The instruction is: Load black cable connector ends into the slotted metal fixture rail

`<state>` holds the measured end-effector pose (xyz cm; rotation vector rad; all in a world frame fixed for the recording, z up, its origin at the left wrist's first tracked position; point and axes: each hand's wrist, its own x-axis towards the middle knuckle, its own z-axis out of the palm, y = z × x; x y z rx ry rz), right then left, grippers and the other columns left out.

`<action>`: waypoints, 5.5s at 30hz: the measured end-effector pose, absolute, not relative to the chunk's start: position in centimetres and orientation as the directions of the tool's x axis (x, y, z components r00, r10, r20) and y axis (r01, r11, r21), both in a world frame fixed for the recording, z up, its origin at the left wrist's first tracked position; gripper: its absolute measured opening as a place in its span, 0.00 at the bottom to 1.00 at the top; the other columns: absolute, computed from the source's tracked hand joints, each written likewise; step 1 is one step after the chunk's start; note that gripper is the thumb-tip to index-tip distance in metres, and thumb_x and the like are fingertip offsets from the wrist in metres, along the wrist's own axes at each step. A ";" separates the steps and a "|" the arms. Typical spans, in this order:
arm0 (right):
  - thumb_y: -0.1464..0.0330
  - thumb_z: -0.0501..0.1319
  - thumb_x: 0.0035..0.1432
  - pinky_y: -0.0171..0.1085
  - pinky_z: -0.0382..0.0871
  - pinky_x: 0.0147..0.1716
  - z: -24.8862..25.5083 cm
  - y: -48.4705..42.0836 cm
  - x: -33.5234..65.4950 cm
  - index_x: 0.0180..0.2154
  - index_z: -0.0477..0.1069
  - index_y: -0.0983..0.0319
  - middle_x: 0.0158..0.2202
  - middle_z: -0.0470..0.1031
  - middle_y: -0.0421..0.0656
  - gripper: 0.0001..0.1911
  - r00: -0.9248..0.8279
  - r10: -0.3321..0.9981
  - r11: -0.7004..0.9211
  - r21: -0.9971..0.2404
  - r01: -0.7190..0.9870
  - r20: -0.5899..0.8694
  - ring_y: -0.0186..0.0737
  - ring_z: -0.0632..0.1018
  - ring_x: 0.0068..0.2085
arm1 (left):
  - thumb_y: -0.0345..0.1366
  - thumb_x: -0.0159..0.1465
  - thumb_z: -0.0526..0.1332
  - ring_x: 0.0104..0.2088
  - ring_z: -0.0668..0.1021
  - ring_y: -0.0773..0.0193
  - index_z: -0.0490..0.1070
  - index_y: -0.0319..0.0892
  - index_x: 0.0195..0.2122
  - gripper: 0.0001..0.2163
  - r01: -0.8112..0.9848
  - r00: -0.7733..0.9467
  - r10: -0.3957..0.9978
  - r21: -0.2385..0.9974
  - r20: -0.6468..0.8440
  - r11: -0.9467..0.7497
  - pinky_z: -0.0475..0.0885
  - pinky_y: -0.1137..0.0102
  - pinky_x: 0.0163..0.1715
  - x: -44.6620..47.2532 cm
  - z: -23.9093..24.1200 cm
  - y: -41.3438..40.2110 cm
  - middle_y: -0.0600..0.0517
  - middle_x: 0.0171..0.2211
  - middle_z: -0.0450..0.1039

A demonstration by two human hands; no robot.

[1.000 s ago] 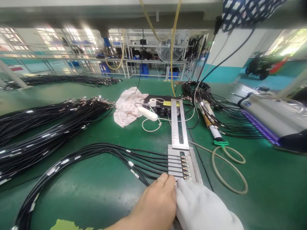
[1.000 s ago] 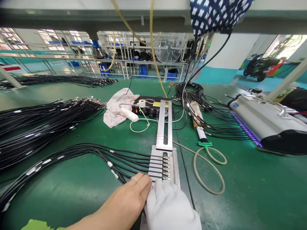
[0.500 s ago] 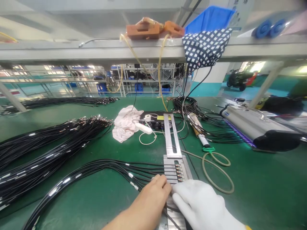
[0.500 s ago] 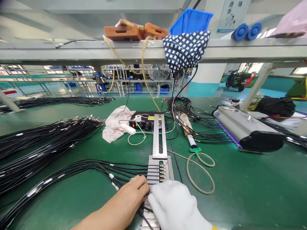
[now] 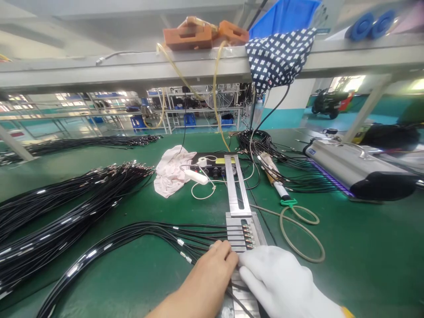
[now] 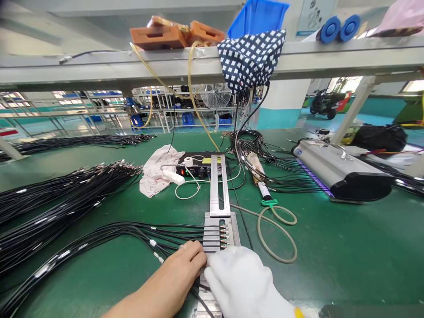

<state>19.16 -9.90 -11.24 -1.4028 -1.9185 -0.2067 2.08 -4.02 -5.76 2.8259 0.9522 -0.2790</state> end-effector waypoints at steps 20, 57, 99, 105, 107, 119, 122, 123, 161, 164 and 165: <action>0.65 0.48 0.65 0.38 0.57 0.32 -11.5 -9.9 19.2 0.33 0.69 0.59 0.31 0.70 0.41 0.14 -0.139 0.859 0.373 -0.418 0.828 0.492 0.42 0.72 0.33 | 0.22 0.65 0.53 0.49 0.65 0.62 0.66 0.33 0.44 0.08 0.770 0.634 0.661 0.241 -0.402 -0.591 0.61 0.66 0.53 2.9 -1.7 -4.7 0.46 0.50 0.63; 0.39 0.66 0.39 0.42 0.70 0.42 -10.2 -6.2 22.7 0.40 0.75 0.71 0.39 0.76 0.55 0.43 0.211 0.974 -0.001 -0.930 -0.368 -0.085 0.46 0.78 0.40 | 0.31 0.66 0.53 0.35 0.69 0.67 0.68 0.38 0.34 0.06 0.811 0.584 0.766 0.231 -0.267 -0.537 0.60 0.69 0.37 1.1 -2.7 -3.1 0.52 0.35 0.69; 0.57 0.50 0.65 0.33 0.62 0.39 -7.7 -9.6 22.5 0.36 0.73 0.54 0.37 0.73 0.30 0.16 0.048 0.997 0.032 -0.848 0.529 0.067 0.32 0.73 0.39 | 0.23 0.62 0.55 0.43 0.69 0.67 0.71 0.39 0.39 0.09 0.699 0.703 0.683 0.375 -0.199 -0.609 0.61 0.69 0.48 1.3 -3.8 -3.3 0.53 0.40 0.69; 0.63 0.48 0.66 0.34 0.64 0.36 -8.9 -11.1 21.3 0.38 0.73 0.52 0.40 0.74 0.34 0.15 -0.168 0.948 0.302 -0.600 0.741 0.269 0.34 0.75 0.39 | 0.25 0.67 0.48 0.39 0.66 0.62 0.70 0.38 0.35 0.12 0.598 0.796 0.595 0.292 -0.108 -0.747 0.60 0.65 0.44 1.0 -5.0 -3.2 0.49 0.38 0.67; 0.66 0.51 0.64 0.35 0.67 0.39 -10.2 -11.7 20.8 0.42 0.74 0.52 0.40 0.74 0.37 0.13 -0.200 0.855 0.413 -0.395 0.821 0.479 0.36 0.75 0.39 | 0.25 0.67 0.48 0.38 0.66 0.62 0.70 0.37 0.34 0.12 0.591 0.805 0.582 0.264 -0.121 -0.762 0.61 0.65 0.44 1.2 -5.0 -3.1 0.49 0.37 0.67; 0.63 0.55 0.61 0.34 0.65 0.31 -11.1 -10.7 17.9 0.38 0.73 0.59 0.27 0.70 0.48 0.11 -0.241 0.757 0.393 -0.129 0.910 0.607 0.43 0.74 0.35 | 0.24 0.62 0.54 0.51 0.69 0.47 0.73 0.29 0.53 0.19 0.520 0.698 0.597 -0.292 -0.396 -0.803 0.67 0.58 0.51 3.5 -6.6 -7.1 0.34 0.51 0.67; 0.65 0.56 0.58 0.35 0.62 0.26 -11.9 -11.2 17.4 0.35 0.72 0.59 0.27 0.69 0.47 0.07 -0.183 0.795 0.335 -0.166 0.928 0.579 0.43 0.73 0.32 | 0.22 0.62 0.51 0.51 0.69 0.47 0.73 0.26 0.53 0.20 0.563 0.704 0.605 -0.229 -0.372 -0.795 0.66 0.57 0.52 4.5 -5.4 -7.5 0.32 0.49 0.67; 0.66 0.57 0.57 0.36 0.59 0.24 -12.2 -11.4 17.4 0.33 0.71 0.59 0.27 0.69 0.47 0.06 -0.140 0.814 0.290 -0.184 0.939 0.563 0.43 0.72 0.30 | 0.23 0.62 0.52 0.51 0.69 0.46 0.72 0.25 0.53 0.19 0.576 0.686 0.605 -0.208 -0.404 -0.791 0.66 0.57 0.52 4.6 -4.6 -7.3 0.32 0.49 0.67; 0.42 0.60 0.52 0.39 0.73 0.42 -9.7 -9.7 23.1 0.41 0.75 0.69 0.39 0.76 0.53 0.36 0.182 0.983 0.053 -0.988 -0.145 0.026 0.42 0.78 0.39 | 0.30 0.71 0.41 0.41 0.70 0.56 0.68 0.35 0.40 0.15 0.768 0.619 0.729 0.030 -0.292 -0.640 0.64 0.59 0.44 2.2 -3.9 -4.4 0.44 0.40 0.68; 0.46 0.61 0.54 0.38 0.74 0.42 -9.6 -10.0 22.9 0.41 0.75 0.69 0.39 0.76 0.53 0.31 0.186 0.981 0.076 -0.986 -0.150 0.048 0.42 0.78 0.39 | 0.29 0.71 0.41 0.42 0.70 0.54 0.68 0.35 0.42 0.15 0.757 0.607 0.725 -0.040 -0.327 -0.652 0.64 0.58 0.46 2.4 -3.9 -4.6 0.43 0.42 0.67; 0.46 0.61 0.55 0.37 0.74 0.42 -9.6 -10.1 22.9 0.41 0.75 0.70 0.39 0.76 0.53 0.31 0.184 0.981 0.092 -0.985 -0.149 0.063 0.42 0.78 0.39 | 0.29 0.71 0.42 0.43 0.69 0.54 0.68 0.35 0.42 0.15 0.753 0.606 0.724 -0.058 -0.329 -0.656 0.64 0.57 0.47 2.5 -3.8 -4.7 0.43 0.42 0.67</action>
